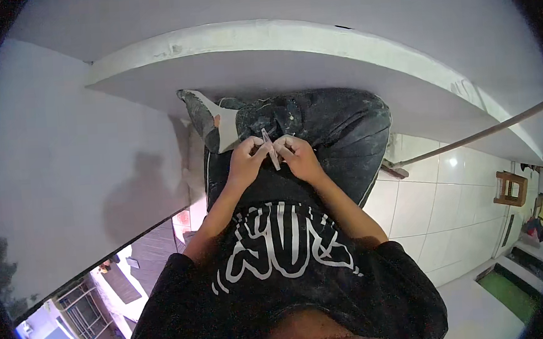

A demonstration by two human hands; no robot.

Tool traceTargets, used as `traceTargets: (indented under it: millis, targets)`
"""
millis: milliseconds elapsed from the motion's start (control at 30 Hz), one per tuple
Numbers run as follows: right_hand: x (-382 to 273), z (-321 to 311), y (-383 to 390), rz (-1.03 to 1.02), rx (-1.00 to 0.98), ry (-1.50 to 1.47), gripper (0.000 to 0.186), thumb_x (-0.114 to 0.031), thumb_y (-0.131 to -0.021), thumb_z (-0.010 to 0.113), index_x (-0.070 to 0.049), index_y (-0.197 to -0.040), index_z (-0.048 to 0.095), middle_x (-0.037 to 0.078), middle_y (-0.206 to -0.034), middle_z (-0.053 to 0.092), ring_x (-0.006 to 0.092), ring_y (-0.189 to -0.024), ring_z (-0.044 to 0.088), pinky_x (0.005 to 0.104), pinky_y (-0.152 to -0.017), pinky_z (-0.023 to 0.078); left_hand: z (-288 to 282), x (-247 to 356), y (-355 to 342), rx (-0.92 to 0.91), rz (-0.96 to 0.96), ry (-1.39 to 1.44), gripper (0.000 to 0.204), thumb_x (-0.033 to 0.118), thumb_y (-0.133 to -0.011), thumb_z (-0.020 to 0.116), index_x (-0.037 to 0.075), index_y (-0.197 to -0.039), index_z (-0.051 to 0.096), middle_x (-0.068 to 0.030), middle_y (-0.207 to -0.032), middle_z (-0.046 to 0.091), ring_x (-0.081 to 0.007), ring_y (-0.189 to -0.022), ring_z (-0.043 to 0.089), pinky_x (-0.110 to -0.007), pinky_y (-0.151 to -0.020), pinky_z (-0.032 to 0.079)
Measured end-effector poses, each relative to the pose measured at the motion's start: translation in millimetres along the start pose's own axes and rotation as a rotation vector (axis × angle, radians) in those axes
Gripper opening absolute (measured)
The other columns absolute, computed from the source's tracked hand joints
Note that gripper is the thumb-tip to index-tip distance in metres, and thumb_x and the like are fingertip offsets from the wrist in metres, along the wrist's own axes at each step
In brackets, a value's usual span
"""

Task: The person applies filler to a recessed shelf edge using a small putty knife, kemudian smooths the surface with their hand and a cloth.

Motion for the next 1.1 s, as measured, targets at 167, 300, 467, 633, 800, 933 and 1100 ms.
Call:
traceTargets:
  millis: [167, 300, 467, 633, 800, 933, 1100]
  targets:
    - [-17.5, -8.4, 5.1, -0.118, 0.083, 0.126, 0.010, -0.010, -0.091, 0.058, -0.001, -0.095, 0.062, 0.015, -0.090, 0.065, 0.0309, -0.084, 0.064, 0.0363, -0.075, 0.049, 5.1, -8.7, 2.5, -0.033, -0.036, 0.012, 0.021, 0.019, -0.095, 0.058, 0.000, -0.088, 0.062, -0.0057, -0.072, 0.061, -0.0108, -0.066, 0.055, -0.029, -0.063, 0.044]
    - [-87.1, -57.7, 15.9, -0.455, 0.432, 0.611, 0.016, -0.012, -0.087, 0.063, -0.002, -0.099, 0.063, 0.016, -0.105, 0.064, 0.0364, -0.105, 0.059, 0.0450, -0.092, 0.044, -3.1, -9.3, 6.7, 0.033, -0.006, 0.043, 0.020, 0.018, -0.096, 0.056, 0.000, -0.087, 0.060, -0.0077, -0.075, 0.060, -0.0113, -0.070, 0.056, -0.029, -0.066, 0.045]
    - [-69.0, -103.5, 2.0, -0.203, 0.652, 1.078, 0.045, -0.027, -0.092, 0.061, -0.004, -0.130, 0.055, 0.020, -0.138, 0.050, 0.0383, -0.130, 0.044, 0.0530, -0.105, 0.034, -10.1, -17.5, 9.3, 0.008, -0.059, 0.313, 0.017, 0.014, -0.098, 0.048, 0.001, -0.088, 0.053, -0.0074, -0.080, 0.060, -0.0138, -0.073, 0.058, -0.030, -0.069, 0.047]
    - [-50.9, -18.8, -21.0, -0.242, 0.362, 1.281, 0.070, -0.047, -0.092, 0.057, -0.002, -0.142, 0.043, 0.022, -0.148, 0.040, 0.0379, -0.141, 0.032, 0.0607, -0.112, 0.021, -27.6, -11.4, -0.1, 0.111, 0.039, 0.476, 0.016, 0.013, -0.098, 0.043, 0.003, -0.089, 0.052, -0.0043, -0.076, 0.052, -0.0113, -0.065, 0.051, -0.027, -0.060, 0.044]
    - [-53.7, 81.4, -11.1, -0.450, -0.129, 1.008, 0.091, -0.054, -0.085, 0.061, 0.002, -0.149, 0.030, 0.021, -0.158, 0.023, 0.0357, -0.148, 0.020, 0.0587, -0.117, 0.011, -41.6, -25.5, 3.6, 0.188, -0.065, 0.583, 0.017, 0.015, -0.099, 0.044, 0.005, -0.088, 0.052, -0.0015, -0.072, 0.050, -0.0075, -0.059, 0.048, -0.023, -0.054, 0.039]
    - [-57.1, 78.3, -8.1, -0.446, -0.153, 0.924, 0.086, -0.049, -0.088, 0.062, 0.002, -0.149, 0.030, 0.019, -0.158, 0.025, 0.0325, -0.149, 0.018, 0.0572, -0.118, 0.010, -53.3, -17.9, 14.1, 0.252, -0.046, 0.499, 0.020, 0.021, -0.101, 0.048, 0.006, -0.089, 0.053, 0.0015, -0.069, 0.047, -0.0054, -0.058, 0.044, -0.023, -0.052, 0.036]
    - [-60.3, 72.5, -3.3, -0.487, -0.168, 0.883, 0.073, -0.036, -0.089, 0.065, -0.003, -0.147, 0.036, 0.018, -0.157, 0.029, 0.0307, -0.148, 0.021, 0.0552, -0.119, 0.011, -52.6, -16.9, 20.2, 0.221, 0.009, 0.162, 0.022, 0.023, -0.101, 0.052, 0.003, -0.092, 0.056, 0.0003, -0.070, 0.050, -0.0089, -0.060, 0.047, -0.027, -0.057, 0.040]
Point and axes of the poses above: each hand's wrist, its own y-axis away from the middle knuckle, its own z-axis out of the palm, x = y × z, the point moved 9 cm from there along -y, towards the middle knuckle
